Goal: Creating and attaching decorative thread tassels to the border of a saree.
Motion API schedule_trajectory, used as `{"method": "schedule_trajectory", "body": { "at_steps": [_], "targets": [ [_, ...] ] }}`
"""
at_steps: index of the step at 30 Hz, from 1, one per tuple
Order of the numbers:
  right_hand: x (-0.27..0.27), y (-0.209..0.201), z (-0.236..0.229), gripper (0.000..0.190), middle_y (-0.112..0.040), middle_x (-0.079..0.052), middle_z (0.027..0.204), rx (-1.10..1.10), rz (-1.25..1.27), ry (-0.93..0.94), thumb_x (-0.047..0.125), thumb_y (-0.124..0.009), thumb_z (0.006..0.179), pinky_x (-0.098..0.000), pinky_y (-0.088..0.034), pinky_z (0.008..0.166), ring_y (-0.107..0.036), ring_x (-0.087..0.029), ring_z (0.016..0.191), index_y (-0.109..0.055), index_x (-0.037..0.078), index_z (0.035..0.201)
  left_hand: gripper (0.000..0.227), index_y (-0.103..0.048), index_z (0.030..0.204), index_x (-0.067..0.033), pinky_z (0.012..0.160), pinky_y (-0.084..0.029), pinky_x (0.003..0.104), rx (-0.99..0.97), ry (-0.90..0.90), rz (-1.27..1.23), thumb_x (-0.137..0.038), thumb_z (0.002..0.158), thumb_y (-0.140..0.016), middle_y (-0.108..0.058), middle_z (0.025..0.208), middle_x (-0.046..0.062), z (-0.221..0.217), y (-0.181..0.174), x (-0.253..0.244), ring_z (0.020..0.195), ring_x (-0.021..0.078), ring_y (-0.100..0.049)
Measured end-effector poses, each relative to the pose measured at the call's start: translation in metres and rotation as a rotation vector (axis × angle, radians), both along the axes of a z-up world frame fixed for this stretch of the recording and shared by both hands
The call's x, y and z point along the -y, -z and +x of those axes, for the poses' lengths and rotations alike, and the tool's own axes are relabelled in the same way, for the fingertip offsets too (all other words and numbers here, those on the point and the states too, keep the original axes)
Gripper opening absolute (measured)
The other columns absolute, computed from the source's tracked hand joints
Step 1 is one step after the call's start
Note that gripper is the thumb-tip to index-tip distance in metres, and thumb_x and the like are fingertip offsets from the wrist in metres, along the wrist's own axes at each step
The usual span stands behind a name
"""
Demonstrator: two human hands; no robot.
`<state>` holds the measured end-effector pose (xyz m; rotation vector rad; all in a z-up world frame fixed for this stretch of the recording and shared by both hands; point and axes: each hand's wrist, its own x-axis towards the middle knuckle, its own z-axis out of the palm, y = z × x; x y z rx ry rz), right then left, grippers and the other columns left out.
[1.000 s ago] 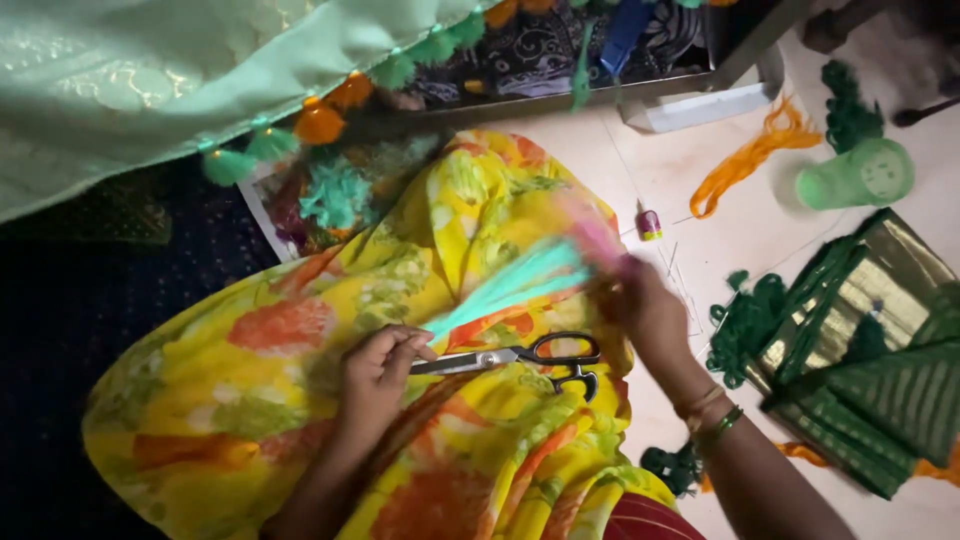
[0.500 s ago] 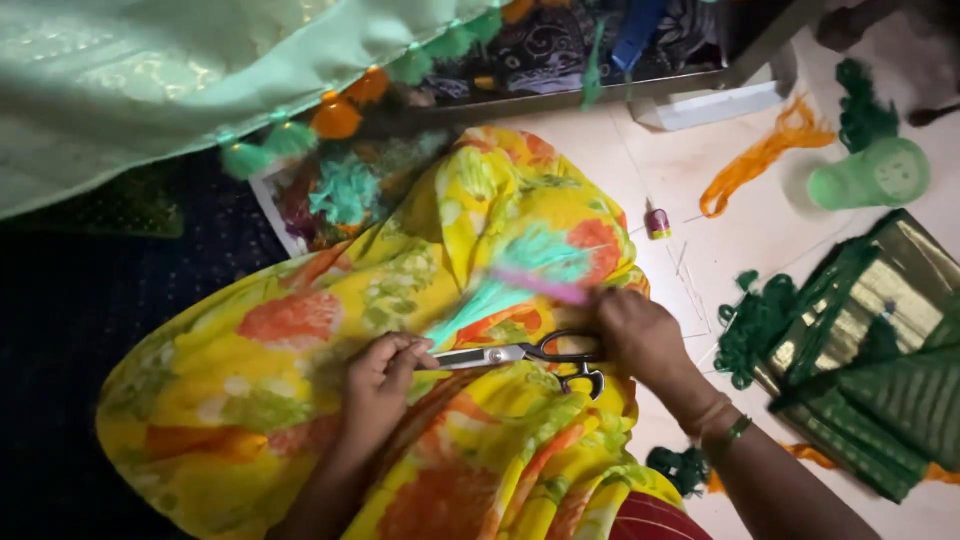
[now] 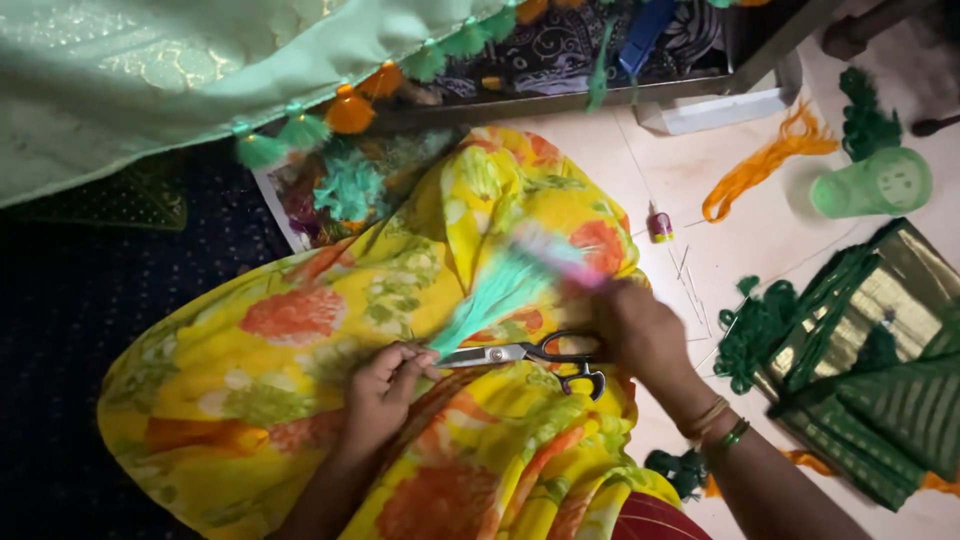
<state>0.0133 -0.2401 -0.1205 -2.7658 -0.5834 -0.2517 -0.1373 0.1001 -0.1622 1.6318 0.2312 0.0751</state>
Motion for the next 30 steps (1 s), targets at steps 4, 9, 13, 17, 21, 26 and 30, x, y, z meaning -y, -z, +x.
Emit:
{"method": "schedule_trajectory", "body": {
  "at_steps": [4,9,13,17,21,26,30],
  "targets": [
    [-0.004,-0.019,0.007,0.043,-0.067,-0.012,0.109,-0.006,-0.008,-0.125,0.016,-0.070,0.081,-0.0424,-0.057,0.068,-0.071,-0.034,0.088,-0.060,0.008,0.123,0.012,-0.071,0.101,0.0018,0.077,-0.055,0.025,-0.105,-0.058,-0.084,-0.005,0.099,-0.062,-0.075,0.088,0.006,0.001,-0.003,0.000,0.081,0.0119,-0.072],
    [-0.013,-0.017,-0.002,0.039,-0.066,-0.010,0.103,-0.011,-0.005,-0.012,0.018,-0.067,0.092,-0.0429,-0.056,0.062,-0.070,-0.033,0.077,-0.061,0.009,0.130,0.013,-0.072,0.103,0.0010,0.075,-0.054,0.024,-0.107,0.086,-0.102,-0.007,0.099,-0.061,-0.074,0.083,0.005,-0.005,0.007,0.000,0.078,0.0096,-0.069],
    [0.010,0.002,0.017,0.035,-0.067,-0.010,0.101,0.017,0.063,-0.039,0.014,-0.064,0.094,-0.0429,-0.056,0.063,-0.070,-0.035,0.078,-0.063,0.010,0.129,0.011,-0.071,0.099,0.0018,0.076,-0.054,0.024,-0.088,0.120,-0.053,-0.007,0.099,-0.065,-0.074,0.082,0.005,-0.009,-0.003,-0.008,0.078,0.0097,-0.068],
    [0.002,-0.006,0.009,0.024,-0.069,-0.013,0.097,-0.009,0.080,0.083,0.017,-0.065,0.098,-0.0453,-0.054,0.063,-0.068,-0.038,0.079,-0.063,0.011,0.120,0.015,-0.073,0.102,0.0006,0.074,-0.053,0.025,-0.199,0.106,-0.078,-0.009,0.098,-0.063,-0.074,0.081,0.005,-0.010,-0.009,-0.010,0.077,0.0093,-0.067],
    [0.019,0.030,0.001,0.018,-0.068,-0.011,0.086,-0.083,-0.167,-0.164,0.025,-0.068,0.089,-0.0474,-0.055,0.066,-0.069,-0.036,0.077,-0.061,0.015,0.102,0.014,-0.073,0.101,0.0000,0.076,-0.054,0.025,-0.139,0.102,-0.025,-0.009,0.097,-0.064,-0.074,0.081,0.004,-0.008,-0.029,-0.009,0.078,0.0091,-0.068],
    [-0.004,-0.011,0.011,0.024,-0.069,-0.011,0.093,-0.039,-0.015,0.055,0.024,-0.067,0.095,-0.0466,-0.053,0.061,-0.066,-0.036,0.073,-0.064,0.013,0.116,0.014,-0.073,0.099,0.0000,0.075,-0.053,0.024,-0.173,0.076,-0.042,-0.010,0.098,-0.063,-0.074,0.081,0.003,-0.012,-0.031,-0.009,0.078,0.0088,-0.067],
    [-0.003,-0.008,-0.003,0.033,-0.067,-0.011,0.090,0.075,-0.040,-0.189,0.022,-0.066,0.086,-0.0463,-0.054,0.062,-0.068,-0.035,0.075,-0.063,0.010,0.117,0.014,-0.073,0.094,0.0012,0.076,-0.052,0.024,-0.149,0.082,-0.011,-0.010,0.098,-0.066,-0.074,0.081,0.004,-0.014,-0.022,-0.012,0.078,0.0084,-0.065]
  ]
}}
